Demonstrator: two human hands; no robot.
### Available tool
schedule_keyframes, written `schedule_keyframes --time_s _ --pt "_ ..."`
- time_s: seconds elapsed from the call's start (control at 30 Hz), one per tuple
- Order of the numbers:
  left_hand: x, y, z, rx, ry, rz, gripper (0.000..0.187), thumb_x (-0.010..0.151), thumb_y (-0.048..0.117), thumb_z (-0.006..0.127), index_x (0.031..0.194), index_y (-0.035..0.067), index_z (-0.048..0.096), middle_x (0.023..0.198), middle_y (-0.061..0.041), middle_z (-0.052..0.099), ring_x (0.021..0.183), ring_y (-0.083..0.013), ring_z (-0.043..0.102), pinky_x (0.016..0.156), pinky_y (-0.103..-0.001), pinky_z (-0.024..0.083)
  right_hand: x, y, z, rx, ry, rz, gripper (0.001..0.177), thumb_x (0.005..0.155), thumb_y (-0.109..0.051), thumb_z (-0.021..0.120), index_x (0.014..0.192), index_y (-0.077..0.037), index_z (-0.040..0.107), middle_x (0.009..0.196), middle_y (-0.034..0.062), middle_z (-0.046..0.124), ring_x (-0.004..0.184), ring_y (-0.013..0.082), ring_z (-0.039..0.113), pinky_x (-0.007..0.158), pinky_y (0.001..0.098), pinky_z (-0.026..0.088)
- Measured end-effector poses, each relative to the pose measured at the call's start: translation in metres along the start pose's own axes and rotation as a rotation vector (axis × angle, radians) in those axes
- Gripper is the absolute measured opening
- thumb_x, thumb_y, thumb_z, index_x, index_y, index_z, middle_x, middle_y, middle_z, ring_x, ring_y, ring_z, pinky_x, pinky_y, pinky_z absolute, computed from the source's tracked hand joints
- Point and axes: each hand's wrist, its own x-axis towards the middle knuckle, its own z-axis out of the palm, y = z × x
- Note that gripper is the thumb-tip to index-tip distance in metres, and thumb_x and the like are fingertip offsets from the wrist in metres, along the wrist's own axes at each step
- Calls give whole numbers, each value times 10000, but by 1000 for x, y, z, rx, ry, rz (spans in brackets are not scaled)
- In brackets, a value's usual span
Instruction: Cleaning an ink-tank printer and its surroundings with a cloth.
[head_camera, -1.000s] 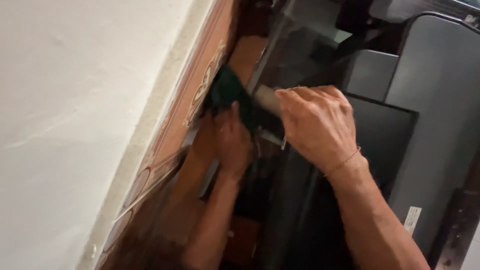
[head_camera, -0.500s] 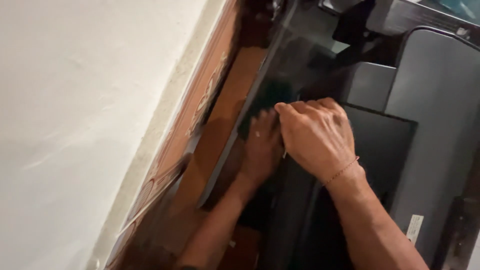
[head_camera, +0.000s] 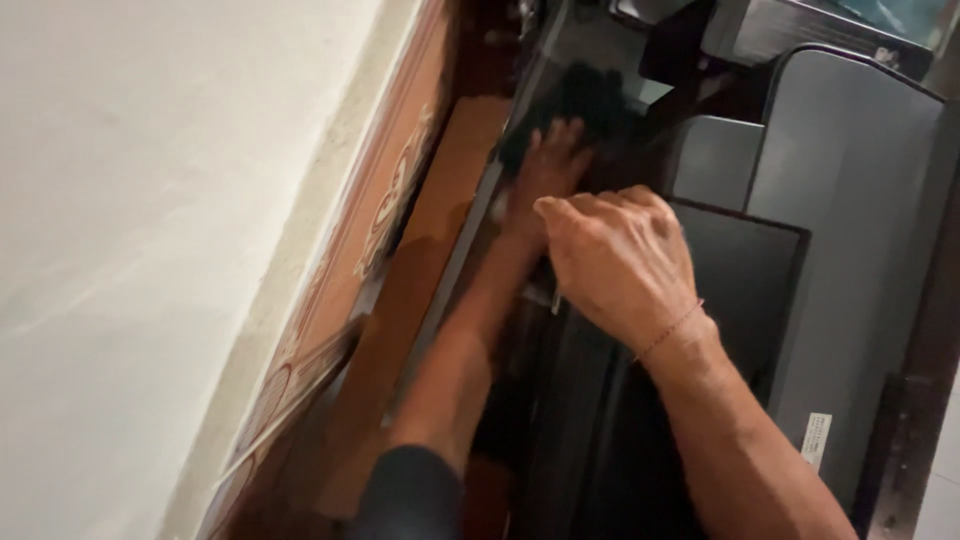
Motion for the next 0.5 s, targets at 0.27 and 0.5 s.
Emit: schedule_keyframes --time_s 0.27,0.5 --pt "-178 40 -26 62 111 -71 401 1014 63 571 1414 46 560 1630 -240 395 1522 -466 376 1258 -635 277 -9 4 9 61 71 -45 205 957 -146 638 1076 -106 799 966 89 782 889 264 742 871 416 542" --pt "-119 -25 -64 208 281 -164 613 915 10 561 1519 95 507 1554 -287 447 1480 -472 397 1258 -600 280 -18 4 16 58 148 -95 179 1037 -148 632 1095 -98 794 1104 97 777 949 289 735 878 418 556"
